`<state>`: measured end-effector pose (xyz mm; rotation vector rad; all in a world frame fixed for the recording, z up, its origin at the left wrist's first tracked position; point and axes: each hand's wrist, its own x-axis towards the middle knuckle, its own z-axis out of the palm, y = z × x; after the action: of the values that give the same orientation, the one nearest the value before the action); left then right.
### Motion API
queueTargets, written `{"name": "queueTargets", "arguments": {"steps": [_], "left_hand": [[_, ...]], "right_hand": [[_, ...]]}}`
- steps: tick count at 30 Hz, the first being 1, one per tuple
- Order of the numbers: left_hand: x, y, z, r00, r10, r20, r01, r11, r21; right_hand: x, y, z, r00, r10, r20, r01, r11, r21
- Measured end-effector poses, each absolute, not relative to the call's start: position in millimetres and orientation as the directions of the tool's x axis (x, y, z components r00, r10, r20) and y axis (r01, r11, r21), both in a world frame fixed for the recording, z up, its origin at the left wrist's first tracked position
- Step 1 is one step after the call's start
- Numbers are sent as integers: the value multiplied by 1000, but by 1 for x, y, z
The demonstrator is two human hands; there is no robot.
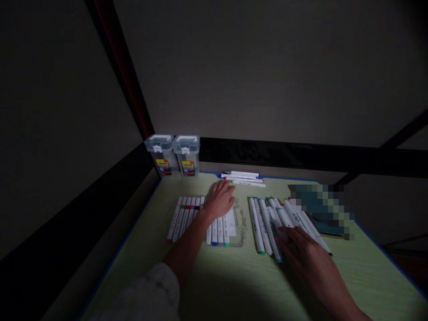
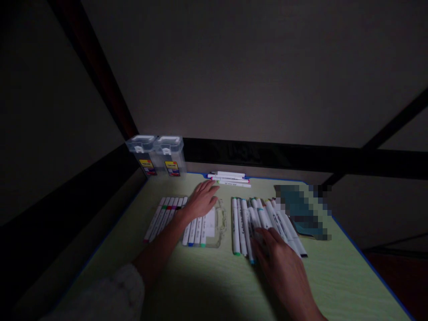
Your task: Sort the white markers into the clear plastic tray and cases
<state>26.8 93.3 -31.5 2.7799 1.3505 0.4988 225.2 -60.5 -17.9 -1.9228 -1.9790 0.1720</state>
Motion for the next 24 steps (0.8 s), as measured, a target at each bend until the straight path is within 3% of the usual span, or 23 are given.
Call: {"name": "queueTargets", "arguments": {"steps": [17, 24], "left_hand": [[36, 111, -38, 655, 744, 134, 737, -668, 103], [36, 112, -41, 652, 740, 166, 736, -670, 94]], "right_hand": [[223, -61, -20, -3, 977, 215, 937, 78, -341], [225, -61, -19, -7, 974, 227, 933, 88, -349]]}}
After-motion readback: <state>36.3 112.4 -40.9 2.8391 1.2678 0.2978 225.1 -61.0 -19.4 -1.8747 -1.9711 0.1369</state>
